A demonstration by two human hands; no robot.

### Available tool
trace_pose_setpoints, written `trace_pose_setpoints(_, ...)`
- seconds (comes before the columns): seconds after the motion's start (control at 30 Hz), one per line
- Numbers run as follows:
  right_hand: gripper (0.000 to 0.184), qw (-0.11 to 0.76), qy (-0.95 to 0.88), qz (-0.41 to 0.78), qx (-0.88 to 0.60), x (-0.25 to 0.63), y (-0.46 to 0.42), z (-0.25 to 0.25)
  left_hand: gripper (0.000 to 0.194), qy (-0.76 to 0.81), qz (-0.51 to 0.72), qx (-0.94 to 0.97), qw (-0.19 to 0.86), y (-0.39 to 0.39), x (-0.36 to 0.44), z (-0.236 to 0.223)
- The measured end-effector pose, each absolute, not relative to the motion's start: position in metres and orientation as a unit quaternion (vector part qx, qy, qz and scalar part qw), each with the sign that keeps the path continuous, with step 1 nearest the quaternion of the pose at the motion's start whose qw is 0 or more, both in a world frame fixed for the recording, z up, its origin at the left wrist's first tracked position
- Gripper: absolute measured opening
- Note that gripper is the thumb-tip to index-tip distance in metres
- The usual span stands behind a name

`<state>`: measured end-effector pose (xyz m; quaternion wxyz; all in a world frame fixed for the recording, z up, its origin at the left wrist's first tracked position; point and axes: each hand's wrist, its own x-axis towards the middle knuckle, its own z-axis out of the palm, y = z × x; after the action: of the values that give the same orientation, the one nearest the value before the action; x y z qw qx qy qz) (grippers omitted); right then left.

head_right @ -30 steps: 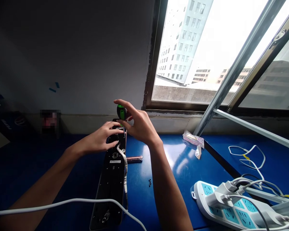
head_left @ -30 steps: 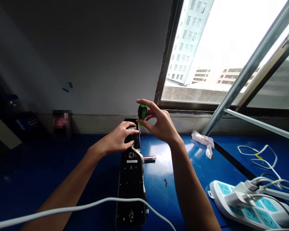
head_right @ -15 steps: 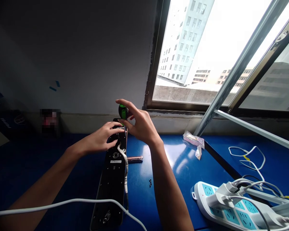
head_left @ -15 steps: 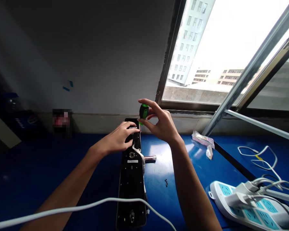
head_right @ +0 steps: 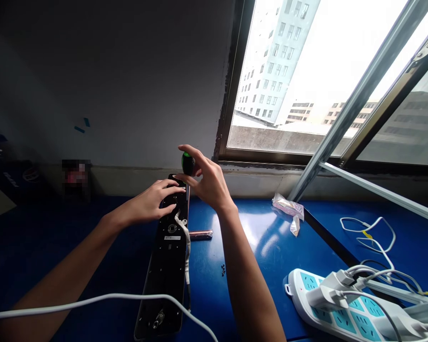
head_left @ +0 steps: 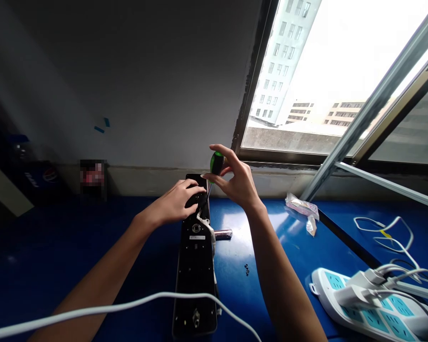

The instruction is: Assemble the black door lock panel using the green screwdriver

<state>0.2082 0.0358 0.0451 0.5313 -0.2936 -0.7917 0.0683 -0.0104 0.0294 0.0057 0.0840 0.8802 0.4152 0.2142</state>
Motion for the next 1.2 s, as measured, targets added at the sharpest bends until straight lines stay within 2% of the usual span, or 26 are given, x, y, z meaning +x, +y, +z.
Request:
trace_pose_setpoints(0.07, 0.060, 0.542, -0.777, 0.075, -0.312, 0.2072, 0.0379, 0.0437, 0.041, 0.427, 0.223, 0.872, 0.087, 0.0303, -0.0120, 0.0060)
trace_pose_setpoints(0.2, 0.054, 0.544, -0.772, 0.172, -0.280, 0.2081, 0.0361, 0.0451, 0.028, 0.427, 0.222, 0.871, 0.099, 0.0305, -0.0108, 0.0094)
trace_pose_setpoints(0.3, 0.047, 0.563, -0.758, 0.181, -0.276, 0.2080, 0.0353, 0.0459, 0.027, 0.428, 0.220, 0.870, 0.106, 0.0295, -0.0086, 0.0121)
trace_pose_setpoints(0.47, 0.036, 0.611, -0.729, 0.105, -0.291, 0.2059, 0.0399, 0.0433, 0.030, 0.438, 0.216, 0.864, 0.118, 0.0285, -0.0092, 0.0124)
trace_pose_setpoints(0.67, 0.038, 0.604, -0.741, 0.206, -0.208, 0.2075, 0.0425, 0.0423, 0.030, 0.439, 0.209, 0.867, 0.113, 0.0276, -0.0093, 0.0119)
trace_pose_setpoints(0.87, 0.029, 0.629, -0.723, 0.121, -0.259, 0.2044, 0.0378, 0.0447, 0.031, 0.448, 0.196, 0.864, 0.122, 0.0263, -0.0082, 0.0133)
trace_pose_setpoints(1.0, 0.038, 0.604, -0.743, 0.185, -0.221, 0.2051, 0.0376, 0.0449, 0.031, 0.447, 0.198, 0.865, 0.114, 0.0270, -0.0097, 0.0121)
trace_pose_setpoints(1.07, 0.037, 0.606, -0.740, 0.193, -0.218, 0.2053, 0.0376, 0.0452, 0.031, 0.444, 0.202, 0.866, 0.115, 0.0271, -0.0104, 0.0118)
trace_pose_setpoints(1.2, 0.029, 0.631, -0.722, 0.117, -0.258, 0.2058, 0.0370, 0.0464, 0.031, 0.439, 0.205, 0.867, 0.116, 0.0264, -0.0107, 0.0124)
